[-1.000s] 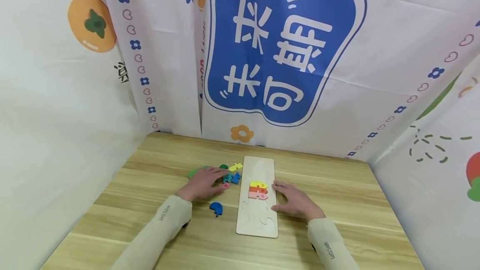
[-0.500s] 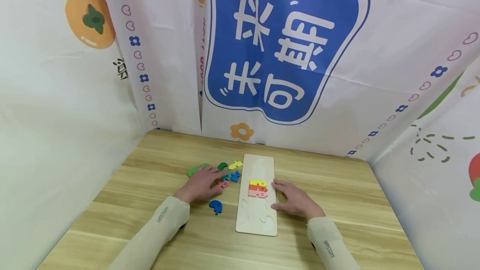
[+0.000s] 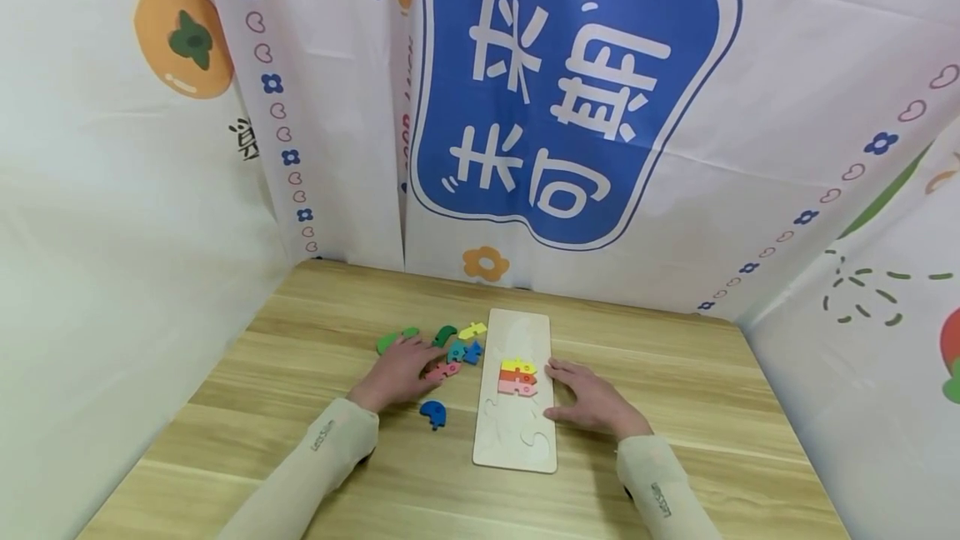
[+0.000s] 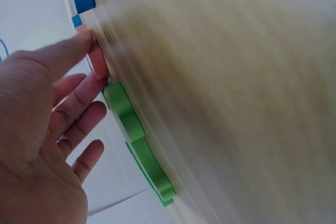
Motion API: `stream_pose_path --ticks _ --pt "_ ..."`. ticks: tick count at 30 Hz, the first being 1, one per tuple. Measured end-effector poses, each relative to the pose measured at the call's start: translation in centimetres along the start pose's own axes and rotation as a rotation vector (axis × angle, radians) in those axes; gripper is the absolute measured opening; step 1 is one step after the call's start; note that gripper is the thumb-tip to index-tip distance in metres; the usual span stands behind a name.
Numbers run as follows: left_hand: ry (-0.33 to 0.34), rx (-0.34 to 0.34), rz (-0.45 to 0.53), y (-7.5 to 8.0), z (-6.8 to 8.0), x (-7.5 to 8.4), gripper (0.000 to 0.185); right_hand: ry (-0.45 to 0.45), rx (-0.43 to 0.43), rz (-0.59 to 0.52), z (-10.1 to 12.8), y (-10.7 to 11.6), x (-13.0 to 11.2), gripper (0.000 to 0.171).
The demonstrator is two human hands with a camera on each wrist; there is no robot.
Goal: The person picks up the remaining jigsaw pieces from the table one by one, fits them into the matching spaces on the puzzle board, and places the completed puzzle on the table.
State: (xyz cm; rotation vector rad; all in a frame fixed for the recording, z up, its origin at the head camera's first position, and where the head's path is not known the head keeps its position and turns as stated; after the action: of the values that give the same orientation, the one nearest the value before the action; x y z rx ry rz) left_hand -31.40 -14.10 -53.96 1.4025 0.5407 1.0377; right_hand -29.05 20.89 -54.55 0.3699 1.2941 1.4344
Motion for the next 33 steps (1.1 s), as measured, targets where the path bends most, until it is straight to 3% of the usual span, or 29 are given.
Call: stream_pose_path --ticks 5,18,26,33 --pt "-0.014 0.040 -0.001 -0.1 0.1 0.1 0.043 0.005 0.004 0.001 0.1 0.0 -0.2 0.083" --pt "-0.033 0.117 0.105 0.9 0.8 1.5 0.035 0.009 0.012 -0.007 0.2 -0.1 -0.2 0.083" --pt "-0.128 0.209 -0.007 1.7 1.5 2.7 0.036 0.008 0.009 -0.013 0.1 -0.1 -0.2 0.083" --pt "-0.173 0.208 -0.056 1.6 1.2 3.3 0.032 0.006 0.010 -0.009 0.2 -0.1 -0.2 0.082"
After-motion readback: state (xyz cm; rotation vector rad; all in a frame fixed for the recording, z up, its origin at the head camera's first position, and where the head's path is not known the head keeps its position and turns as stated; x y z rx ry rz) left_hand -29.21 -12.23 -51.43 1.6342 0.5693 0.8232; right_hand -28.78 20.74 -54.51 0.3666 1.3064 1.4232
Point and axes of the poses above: each hand's wrist, its own z-axis away from the middle knuckle, its own y-axis out of the back of the hand, x = y × z, the point moved 3 cm from there along -z, towards the middle knuckle, and after that the axes turned 14 degrees about -x, right-handed, at the moved point
